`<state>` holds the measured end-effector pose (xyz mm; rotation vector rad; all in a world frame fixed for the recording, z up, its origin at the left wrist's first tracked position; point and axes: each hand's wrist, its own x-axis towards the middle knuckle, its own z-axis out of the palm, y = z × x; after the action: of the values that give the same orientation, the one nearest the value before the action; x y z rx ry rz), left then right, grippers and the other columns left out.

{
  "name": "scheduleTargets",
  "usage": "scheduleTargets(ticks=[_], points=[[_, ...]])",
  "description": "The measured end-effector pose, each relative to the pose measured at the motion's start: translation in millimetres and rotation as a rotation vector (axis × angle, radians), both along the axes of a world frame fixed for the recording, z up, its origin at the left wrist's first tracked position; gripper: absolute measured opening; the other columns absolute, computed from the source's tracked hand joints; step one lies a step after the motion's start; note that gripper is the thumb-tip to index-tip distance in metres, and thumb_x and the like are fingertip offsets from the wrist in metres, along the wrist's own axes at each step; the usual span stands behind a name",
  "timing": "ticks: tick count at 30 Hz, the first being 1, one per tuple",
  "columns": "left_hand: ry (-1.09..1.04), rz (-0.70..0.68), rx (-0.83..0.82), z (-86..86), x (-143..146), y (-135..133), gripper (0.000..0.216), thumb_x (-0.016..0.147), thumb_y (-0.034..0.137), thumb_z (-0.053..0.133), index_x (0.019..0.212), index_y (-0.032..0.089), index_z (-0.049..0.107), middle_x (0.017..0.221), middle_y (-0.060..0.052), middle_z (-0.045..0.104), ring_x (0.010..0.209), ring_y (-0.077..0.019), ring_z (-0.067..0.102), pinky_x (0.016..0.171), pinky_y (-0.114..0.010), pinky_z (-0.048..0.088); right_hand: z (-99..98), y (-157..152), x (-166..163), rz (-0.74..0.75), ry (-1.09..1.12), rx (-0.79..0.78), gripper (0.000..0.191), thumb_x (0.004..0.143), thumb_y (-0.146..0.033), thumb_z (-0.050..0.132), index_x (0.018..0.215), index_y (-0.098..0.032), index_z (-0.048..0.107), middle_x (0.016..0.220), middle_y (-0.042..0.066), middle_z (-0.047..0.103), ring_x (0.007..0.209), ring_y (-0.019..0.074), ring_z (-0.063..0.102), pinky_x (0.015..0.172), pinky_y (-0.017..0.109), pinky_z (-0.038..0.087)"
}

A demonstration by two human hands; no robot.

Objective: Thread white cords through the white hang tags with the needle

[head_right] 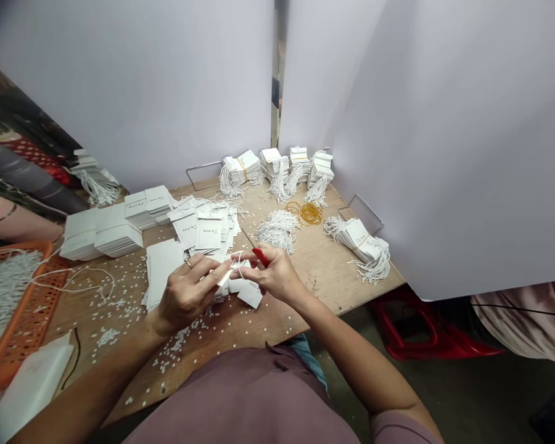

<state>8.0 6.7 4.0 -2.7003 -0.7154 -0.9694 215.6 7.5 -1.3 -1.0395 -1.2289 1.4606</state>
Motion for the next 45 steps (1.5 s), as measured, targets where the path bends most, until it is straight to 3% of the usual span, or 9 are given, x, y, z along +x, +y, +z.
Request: scheduleTargets(ticks=[5, 12, 19, 25, 31, 35, 39, 42, 45], points=[[0.124, 0.021, 0.111, 7.3, 0.2, 4.1, 0.024, 0.093, 0.010, 0.057, 0.115, 0.002, 0.063, 0.080, -0.011, 0.065, 0.075, -0.0231, 0.056, 0.063, -0.036, 0.052, 4.5, -0.3, 2.2, -0.003, -0.056, 0.052, 0.035, 0.056, -0.038, 0.092, 0.083, -0.019, 0.081, 0.074, -0.004, 0.039, 0.055, 0.0065, 0.040, 0.031, 0.018, 0.039], [0.181, -0.001, 0.069, 6.0, -1.1, 7.8, 0.018, 0.095, 0.010, 0.053, 0.106, 0.005, 0.065, 0.079, -0.009, 0.063, 0.078, -0.0234, 0.055, 0.067, -0.036, 0.052, -1.0, 1.5, -0.2, 0.055, -0.034, -0.034, 0.038, 0.058, -0.043, 0.090, 0.079, -0.016, 0.074, 0.058, -0.009, 0.040, 0.043, 0.0049, 0.037, 0.029, 0.019, 0.040], [0.023, -0.060, -0.340, 5.3, -2.2, 8.8, 0.020, 0.099, 0.015, 0.046, 0.099, 0.011, 0.066, 0.079, -0.008, 0.062, 0.077, -0.0199, 0.053, 0.067, -0.033, 0.049, -0.2, 10.2, 5.5, 0.217, -0.055, -0.101, 0.036, 0.073, -0.048, 0.078, 0.080, -0.016, 0.062, 0.059, -0.006, 0.054, 0.039, 0.0063, 0.046, 0.031, 0.021, 0.046], [-0.147, -0.122, -0.852, 4.9, -6.2, 9.0, 0.019, 0.098, 0.023, 0.055, 0.092, 0.017, 0.072, 0.077, -0.004, 0.066, 0.070, -0.0148, 0.058, 0.063, -0.029, 0.047, 7.8, 30.7, 32.9, -0.113, -0.256, 0.166, 0.024, 0.086, -0.041, 0.066, 0.085, -0.019, 0.058, 0.071, -0.001, 0.056, 0.045, 0.0079, 0.050, 0.034, 0.022, 0.042], [-0.340, -0.138, -1.064, -2.3, 2.2, 3.3, 0.021, 0.095, 0.029, 0.060, 0.088, 0.017, 0.076, 0.073, -0.005, 0.067, 0.066, -0.0142, 0.060, 0.058, -0.029, 0.049, -7.8, 63.9, 37.9, -0.287, -0.227, 0.200, 0.027, 0.082, -0.043, 0.068, 0.078, -0.019, 0.056, 0.067, -0.002, 0.049, 0.046, 0.0080, 0.046, 0.032, 0.021, 0.040], [-0.618, 0.098, -1.258, -5.6, -15.6, 47.6, 0.027, 0.092, 0.038, 0.062, 0.099, 0.014, 0.072, 0.083, -0.009, 0.073, 0.068, -0.0184, 0.069, 0.055, -0.033, 0.057, -1.3, 83.4, 30.6, -0.320, -0.091, 0.152, 0.034, 0.077, -0.046, 0.072, 0.088, -0.017, 0.061, 0.074, 0.000, 0.053, 0.054, 0.0108, 0.050, 0.030, 0.020, 0.045], [-0.530, 0.607, -0.935, -8.6, -44.9, 126.5, 0.040, 0.089, 0.043, 0.062, 0.110, 0.009, 0.068, 0.107, -0.016, 0.073, 0.095, -0.0283, 0.072, 0.083, -0.046, 0.059, 5.5, 77.5, 25.1, -0.228, -0.113, 0.182, 0.051, 0.078, -0.048, 0.073, 0.116, -0.017, 0.060, 0.081, 0.001, 0.056, 0.065, 0.0143, 0.058, 0.031, 0.018, 0.046], [-0.451, 0.729, -0.803, -29.3, -50.3, 166.1, 0.064, 0.084, 0.039, 0.067, 0.140, 0.010, 0.051, 0.150, -0.023, 0.047, 0.143, -0.0401, 0.037, 0.116, -0.058, 0.031, -10.2, 64.9, 23.6, -0.179, -0.156, 0.143, 0.050, 0.079, -0.049, 0.071, 0.116, -0.017, 0.060, 0.076, -0.001, 0.054, 0.059, 0.0136, 0.056, 0.029, 0.018, 0.043], [-0.108, 0.758, -0.828, -68.6, -41.4, 178.2, 0.078, 0.091, 0.046, 0.055, 0.156, 0.013, 0.027, 0.167, -0.018, 0.011, 0.154, -0.0370, -0.004, 0.122, -0.058, 0.002, -37.6, 53.7, 29.4, -0.202, -0.245, 0.101, 0.042, 0.082, -0.050, 0.067, 0.105, -0.016, 0.064, 0.071, -0.002, 0.054, 0.055, 0.0134, 0.053, 0.034, 0.022, 0.043]])
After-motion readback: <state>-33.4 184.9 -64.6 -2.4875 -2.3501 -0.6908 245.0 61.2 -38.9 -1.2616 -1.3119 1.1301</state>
